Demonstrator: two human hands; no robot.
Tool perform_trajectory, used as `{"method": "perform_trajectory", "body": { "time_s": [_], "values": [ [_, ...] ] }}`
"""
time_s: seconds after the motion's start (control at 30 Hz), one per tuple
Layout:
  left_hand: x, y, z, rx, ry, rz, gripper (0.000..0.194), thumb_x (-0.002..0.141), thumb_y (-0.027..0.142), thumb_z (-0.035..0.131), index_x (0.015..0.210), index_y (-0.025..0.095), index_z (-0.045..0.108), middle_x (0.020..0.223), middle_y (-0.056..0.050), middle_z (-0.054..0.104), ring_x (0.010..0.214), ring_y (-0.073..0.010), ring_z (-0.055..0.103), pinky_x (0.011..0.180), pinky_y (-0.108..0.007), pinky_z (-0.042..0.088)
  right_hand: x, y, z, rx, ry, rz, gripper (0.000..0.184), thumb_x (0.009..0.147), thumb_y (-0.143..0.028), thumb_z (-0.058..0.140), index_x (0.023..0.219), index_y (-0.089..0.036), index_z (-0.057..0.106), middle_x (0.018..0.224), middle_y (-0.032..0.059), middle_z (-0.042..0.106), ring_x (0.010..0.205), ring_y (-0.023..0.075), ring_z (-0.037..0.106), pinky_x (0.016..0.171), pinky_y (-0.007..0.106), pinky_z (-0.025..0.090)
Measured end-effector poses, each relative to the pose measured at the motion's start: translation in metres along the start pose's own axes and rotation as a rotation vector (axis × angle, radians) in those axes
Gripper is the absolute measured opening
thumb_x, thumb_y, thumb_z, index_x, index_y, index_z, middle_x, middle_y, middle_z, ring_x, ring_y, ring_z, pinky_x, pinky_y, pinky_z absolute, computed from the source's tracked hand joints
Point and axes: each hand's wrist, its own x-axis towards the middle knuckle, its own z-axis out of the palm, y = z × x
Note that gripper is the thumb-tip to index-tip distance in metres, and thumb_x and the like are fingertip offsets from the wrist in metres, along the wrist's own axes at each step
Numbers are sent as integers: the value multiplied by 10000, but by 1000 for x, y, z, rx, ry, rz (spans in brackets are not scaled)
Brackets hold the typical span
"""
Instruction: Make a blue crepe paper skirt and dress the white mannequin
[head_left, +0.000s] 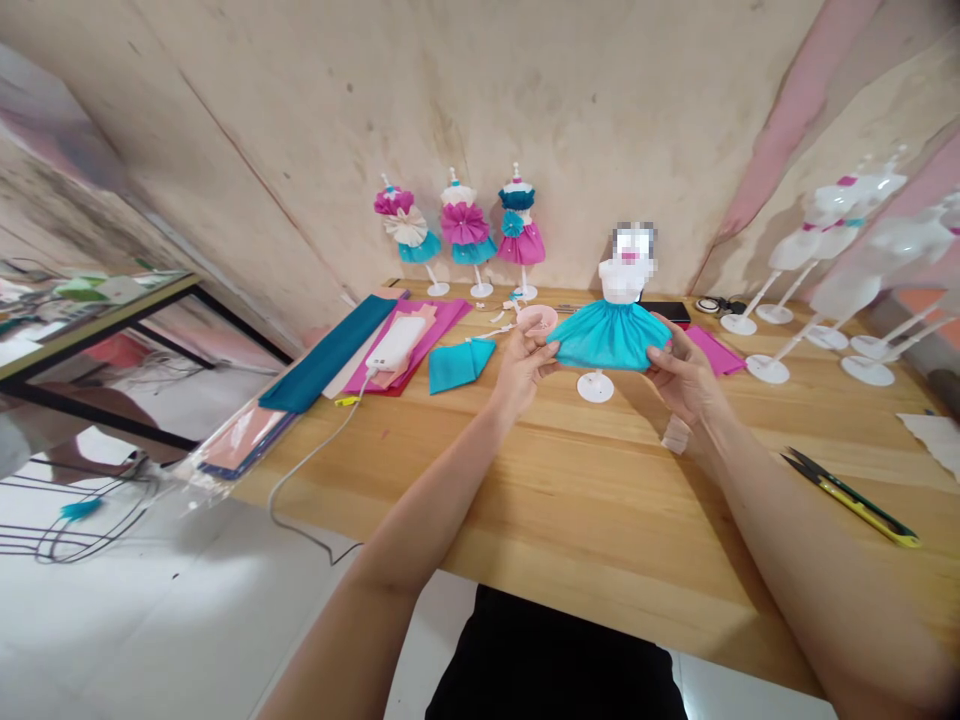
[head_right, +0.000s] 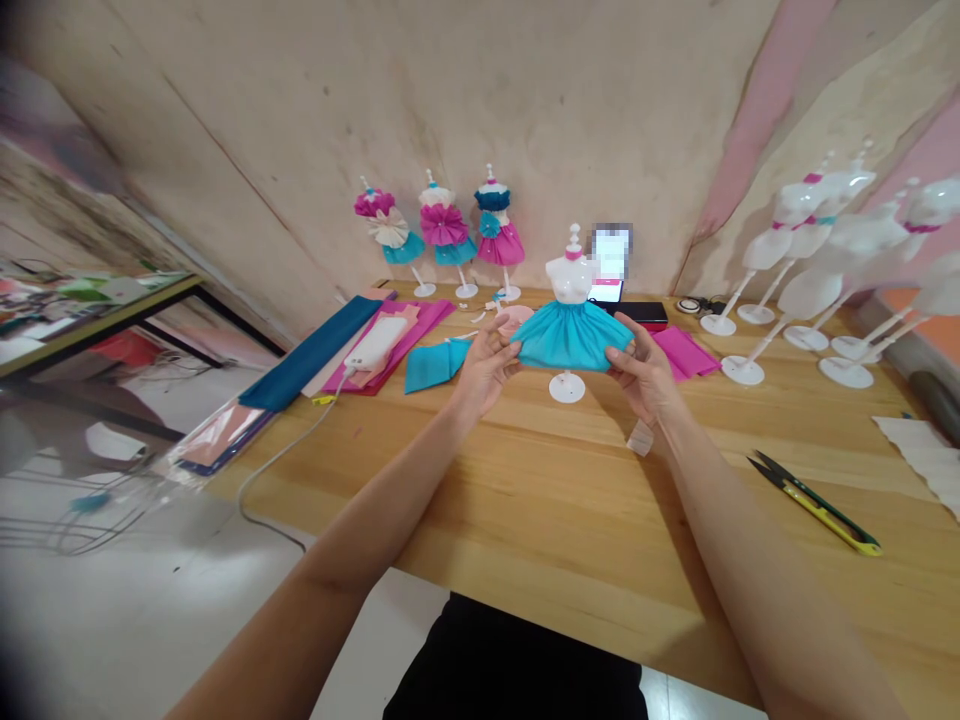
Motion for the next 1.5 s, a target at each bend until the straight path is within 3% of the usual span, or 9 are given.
{"method": "perform_trajectory", "body": {
  "time_s": [0.17,0.3,0.4,0.6,0.87,1.0,1.17,1.3,1.5],
  "values": [
    [1,-9,2,4,14,70,517,768,296,737,1238,294,519,958,10,650,866,-113,636,820,-263,505,-1,3,0,-18,-5,-10,576,712,-331,756,1249,-353,547,1055,-27,670,1022,161,627,845,318,538],
    [-5,-15,9,-159,-68,-63,411,856,411,622,1230,259,546,1091,-39,652,1032,-167,632,954,-358,471,-1,6,-7,30,-52,55,370,806,-464,649,1157,-354,615,1241,-1,638,1150,226,585,905,392,522],
    [-13,-16,17,-196,-115,-145,510,812,280,695,1286,291,506,1147,-32,641,1103,-182,613,1031,-406,418,0,7,-15,79,-60,91,293,818,-495,624,1079,-365,659,1243,-22,642,1153,242,585,894,394,528],
    [-17,-20,22,-105,-151,-146,553,737,217,766,1235,262,532,1071,-31,646,1010,-173,633,963,-372,458,0,5,-15,79,-48,46,436,798,-316,680,1220,-376,589,1268,-50,625,1098,190,607,884,361,536],
    [-9,-32,12,-52,-107,-94,569,724,231,773,1231,237,515,995,-33,663,945,-160,644,895,-338,470,1,17,-7,27,-44,64,399,767,-337,711,1155,-337,619,1209,-23,656,1045,198,630,963,423,499],
    [-6,-39,6,-74,-116,-119,466,693,227,795,1100,196,569,966,-36,677,902,-160,653,917,-363,459,1,20,-18,36,-111,202,385,821,-510,624,1150,-309,629,1195,18,664,979,205,657,855,395,545],
    [-1,-40,-4,-89,-272,-216,538,593,223,858,1064,155,610,978,-78,687,913,-196,662,948,-423,446,-2,15,-33,-38,-302,363,664,755,-775,494,1218,-315,614,1245,77,642,935,249,677,662,371,551],
    [-3,-36,2,-28,-338,-121,630,582,305,865,1145,156,623,1132,-129,664,1066,-269,627,983,-440,420,-7,8,-9,-69,-377,272,591,708,-632,681,1208,-327,603,1363,45,567,1191,284,566,839,440,528],
    [-9,-32,20,-9,-365,-58,648,624,399,830,1200,197,614,1253,-102,629,1248,-301,508,1040,-418,360,-11,13,32,-1,-225,118,425,819,-529,623,1203,-349,591,1272,-10,629,1254,247,522,1044,486,412]
  ]
}}
